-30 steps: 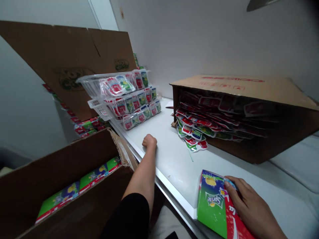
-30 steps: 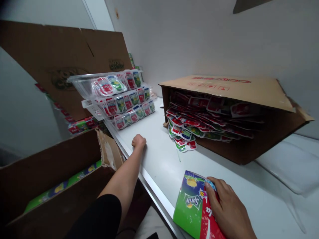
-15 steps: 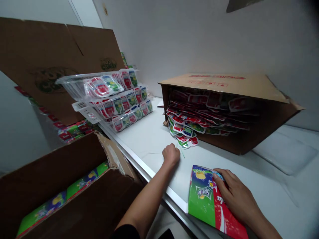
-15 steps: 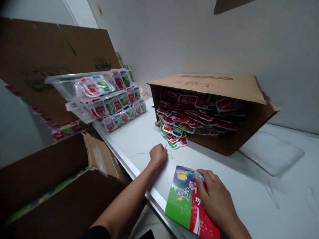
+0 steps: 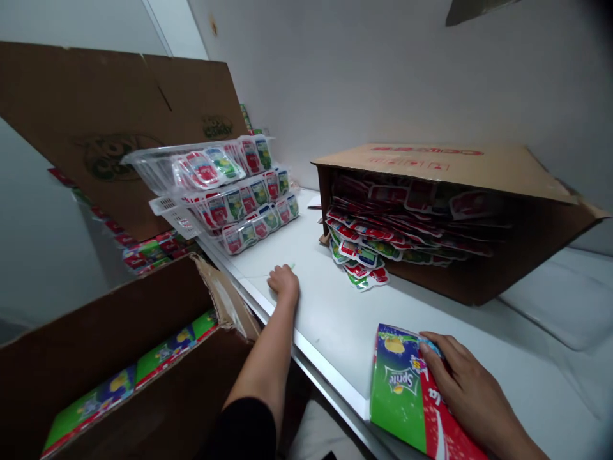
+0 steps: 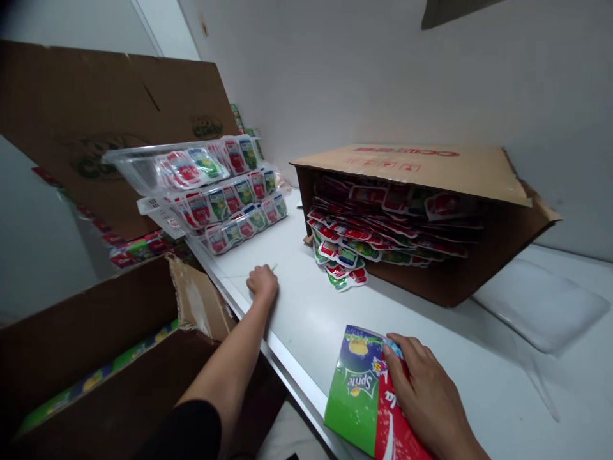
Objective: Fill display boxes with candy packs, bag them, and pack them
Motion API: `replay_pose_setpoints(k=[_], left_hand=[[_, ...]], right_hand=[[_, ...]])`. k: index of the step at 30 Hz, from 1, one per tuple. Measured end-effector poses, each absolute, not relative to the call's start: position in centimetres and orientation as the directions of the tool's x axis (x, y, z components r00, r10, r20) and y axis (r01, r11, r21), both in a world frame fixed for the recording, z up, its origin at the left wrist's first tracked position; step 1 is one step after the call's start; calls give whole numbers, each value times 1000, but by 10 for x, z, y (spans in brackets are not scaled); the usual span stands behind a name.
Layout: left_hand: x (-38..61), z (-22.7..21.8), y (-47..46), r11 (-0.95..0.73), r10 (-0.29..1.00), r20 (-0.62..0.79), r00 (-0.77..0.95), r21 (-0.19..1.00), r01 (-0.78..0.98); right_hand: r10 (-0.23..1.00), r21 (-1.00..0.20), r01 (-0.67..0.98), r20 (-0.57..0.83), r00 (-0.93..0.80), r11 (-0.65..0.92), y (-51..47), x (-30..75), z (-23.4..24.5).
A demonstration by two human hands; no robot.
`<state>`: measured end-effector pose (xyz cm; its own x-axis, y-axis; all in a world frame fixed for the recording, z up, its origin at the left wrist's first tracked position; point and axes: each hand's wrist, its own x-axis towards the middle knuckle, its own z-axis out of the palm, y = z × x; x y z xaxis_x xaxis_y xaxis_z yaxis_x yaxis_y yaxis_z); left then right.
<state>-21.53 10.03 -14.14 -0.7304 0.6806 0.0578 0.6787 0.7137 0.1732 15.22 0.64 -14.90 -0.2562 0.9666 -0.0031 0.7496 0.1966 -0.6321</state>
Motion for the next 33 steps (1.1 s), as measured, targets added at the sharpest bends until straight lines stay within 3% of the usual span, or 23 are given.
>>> replay_pose_setpoints(k=[7,11,14,16,19,21,25,27,30,33], left_hand=[[-249,-100,131,803,497,102,-861,322,502],[-200,-98,121,706,569,68,-819,471,529],[-139,-108,81,532,755,-37,-655,619,578],[-98,-117,39,425,854,-103,-510,702,571],[-58,-126,-25,151,983,-92,-157,896,419],[-48,-127,-50,47,998,-31,-56,944,327],[-48,-116,-40,26,998,-31,49,994,110],[-46,-110,-17,-47,985,52,162,998,-34],[-38,-111,18,-152,963,178,201,979,-139],[-31,-120,37,-10,985,44,166,980,-200]], right_hand=[[971,-663,727,3,-241,182,7,150,-150],[991,-746,665,-49,-121,44,14,151,-152],[976,-847,485,-199,86,-216,13,169,-168],[955,-874,385,-260,143,-296,5,187,-186],[970,-861,448,-203,134,-242,-21,206,-212],[975,-847,484,-170,145,-220,-42,205,-218],[954,-878,402,-169,246,-259,-74,180,-196],[953,-892,402,-92,290,-208,-86,168,-178],[938,-874,485,190,290,28,-107,154,-166],[885,-801,511,441,152,311,-125,143,-172]])
